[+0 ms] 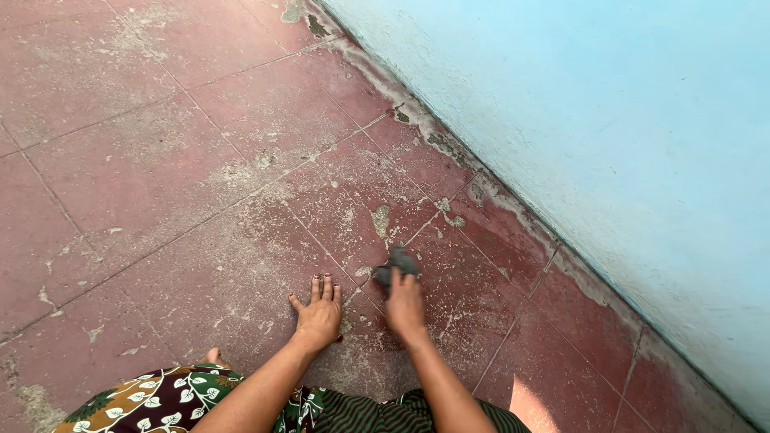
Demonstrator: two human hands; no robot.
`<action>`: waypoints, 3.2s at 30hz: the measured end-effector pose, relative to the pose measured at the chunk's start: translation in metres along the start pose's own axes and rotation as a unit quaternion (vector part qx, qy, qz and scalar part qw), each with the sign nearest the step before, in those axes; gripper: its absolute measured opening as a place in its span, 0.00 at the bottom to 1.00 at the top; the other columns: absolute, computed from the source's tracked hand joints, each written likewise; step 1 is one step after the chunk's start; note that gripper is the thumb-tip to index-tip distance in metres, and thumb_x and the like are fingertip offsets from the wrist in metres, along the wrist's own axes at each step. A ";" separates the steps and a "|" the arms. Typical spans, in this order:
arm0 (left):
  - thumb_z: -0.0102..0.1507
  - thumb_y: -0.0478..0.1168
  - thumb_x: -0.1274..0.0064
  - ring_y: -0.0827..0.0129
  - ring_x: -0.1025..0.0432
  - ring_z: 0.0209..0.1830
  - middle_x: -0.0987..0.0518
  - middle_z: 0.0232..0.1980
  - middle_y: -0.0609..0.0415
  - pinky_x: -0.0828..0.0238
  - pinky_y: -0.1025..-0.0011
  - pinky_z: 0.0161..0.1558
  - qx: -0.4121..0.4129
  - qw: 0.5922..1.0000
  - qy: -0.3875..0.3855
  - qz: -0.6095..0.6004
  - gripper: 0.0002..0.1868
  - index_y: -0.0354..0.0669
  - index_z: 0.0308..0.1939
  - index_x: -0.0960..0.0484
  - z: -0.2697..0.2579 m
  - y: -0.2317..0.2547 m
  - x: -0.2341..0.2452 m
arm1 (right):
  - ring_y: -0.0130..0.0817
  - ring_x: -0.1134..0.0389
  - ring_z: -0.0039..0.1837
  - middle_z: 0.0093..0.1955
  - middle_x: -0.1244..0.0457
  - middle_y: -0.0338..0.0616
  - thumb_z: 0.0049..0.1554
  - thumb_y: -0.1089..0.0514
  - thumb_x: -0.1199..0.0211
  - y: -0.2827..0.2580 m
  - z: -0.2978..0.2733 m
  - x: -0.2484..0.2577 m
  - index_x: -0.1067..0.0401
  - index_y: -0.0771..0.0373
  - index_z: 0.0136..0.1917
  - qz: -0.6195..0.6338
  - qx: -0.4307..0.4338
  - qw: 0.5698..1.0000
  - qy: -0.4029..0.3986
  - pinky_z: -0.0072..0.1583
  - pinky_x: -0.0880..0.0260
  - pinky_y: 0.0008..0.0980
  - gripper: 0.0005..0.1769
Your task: The person scrubs a red tiled floor by hand using a dark cloth, moving across the surface to clean various areas.
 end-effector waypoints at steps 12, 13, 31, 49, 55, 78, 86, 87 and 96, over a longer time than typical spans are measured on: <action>0.67 0.35 0.47 0.52 0.74 0.84 0.72 0.85 0.51 0.60 0.24 0.70 -0.023 0.999 0.003 0.050 0.47 0.48 0.82 0.61 0.010 -0.010 -0.006 | 0.43 0.37 0.49 0.56 0.42 0.56 0.68 0.34 0.70 0.147 -0.015 0.037 0.42 0.67 0.66 0.236 -0.448 0.860 0.060 0.50 0.32 0.43 0.35; 0.67 0.34 0.48 0.52 0.74 0.84 0.72 0.86 0.52 0.60 0.26 0.71 -0.017 0.998 -0.014 0.055 0.47 0.48 0.82 0.62 0.009 -0.009 -0.006 | 0.42 0.36 0.49 0.56 0.42 0.55 0.68 0.35 0.72 0.142 -0.013 0.033 0.43 0.67 0.67 0.260 -0.431 0.862 0.057 0.49 0.31 0.42 0.36; 0.66 0.36 0.46 0.52 0.73 0.84 0.71 0.85 0.51 0.60 0.25 0.71 -0.014 0.998 0.002 0.058 0.48 0.49 0.82 0.62 0.007 -0.009 -0.006 | 0.44 0.36 0.53 0.60 0.43 0.58 0.73 0.45 0.61 0.143 0.008 0.010 0.44 0.61 0.77 0.170 -0.349 0.921 0.041 0.51 0.30 0.41 0.27; 0.51 0.44 0.25 0.51 0.71 0.85 0.71 0.86 0.51 0.55 0.28 0.72 -0.014 0.997 -0.025 0.076 0.69 0.49 0.82 0.63 0.006 -0.007 -0.006 | 0.42 0.37 0.47 0.56 0.45 0.57 0.68 0.34 0.70 0.148 -0.004 0.030 0.46 0.71 0.68 0.267 -0.423 0.863 0.072 0.46 0.30 0.44 0.38; 0.54 0.43 0.27 0.50 0.72 0.84 0.71 0.85 0.50 0.55 0.25 0.70 -0.015 0.997 -0.014 0.072 0.66 0.48 0.82 0.63 0.012 -0.008 -0.009 | 0.45 0.37 0.54 0.58 0.43 0.57 0.56 0.70 0.48 -0.005 0.005 0.007 0.47 0.60 0.79 0.077 -0.034 0.995 -0.048 0.53 0.28 0.44 0.38; 0.49 0.50 0.25 0.50 0.70 0.87 0.49 0.79 0.51 0.54 0.24 0.71 -0.022 0.994 -0.032 0.098 0.54 0.50 0.73 0.43 0.011 -0.011 -0.012 | 0.41 0.37 0.53 0.54 0.42 0.48 0.62 0.68 0.50 -0.087 -0.026 -0.005 0.39 0.48 0.77 0.035 0.094 0.994 -0.046 0.54 0.28 0.41 0.33; 0.50 0.43 0.25 0.49 0.72 0.84 0.70 0.85 0.49 0.54 0.28 0.71 -0.019 0.997 -0.017 0.078 0.70 0.47 0.82 0.64 0.012 -0.008 -0.008 | 0.51 0.41 0.65 0.66 0.46 0.57 0.67 0.54 0.47 0.154 -0.013 0.021 0.39 0.52 0.73 0.045 -0.311 0.949 -0.014 0.58 0.29 0.46 0.22; 0.51 0.43 0.26 0.49 0.73 0.84 0.70 0.85 0.49 0.54 0.26 0.70 -0.021 0.996 -0.009 0.081 0.69 0.47 0.82 0.65 0.016 -0.009 -0.012 | 0.50 0.42 0.67 0.69 0.48 0.55 0.63 0.52 0.41 0.154 -0.016 0.021 0.38 0.53 0.72 0.052 -0.303 0.951 -0.021 0.59 0.29 0.47 0.25; 0.50 0.46 0.24 0.51 0.71 0.85 0.69 0.85 0.49 0.53 0.28 0.71 -0.014 0.997 -0.026 0.070 0.71 0.46 0.82 0.64 -0.007 -0.002 0.008 | 0.45 0.43 0.71 0.67 0.41 0.43 0.58 0.50 0.35 -0.061 -0.042 0.025 0.34 0.52 0.68 0.022 0.008 0.998 -0.051 0.66 0.40 0.58 0.26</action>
Point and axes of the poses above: each hand's wrist, its own z-axis towards the middle knuckle, its own x-axis out of the back of the hand, y = z × x, the point moved 7 cm from there along z, towards the middle knuckle
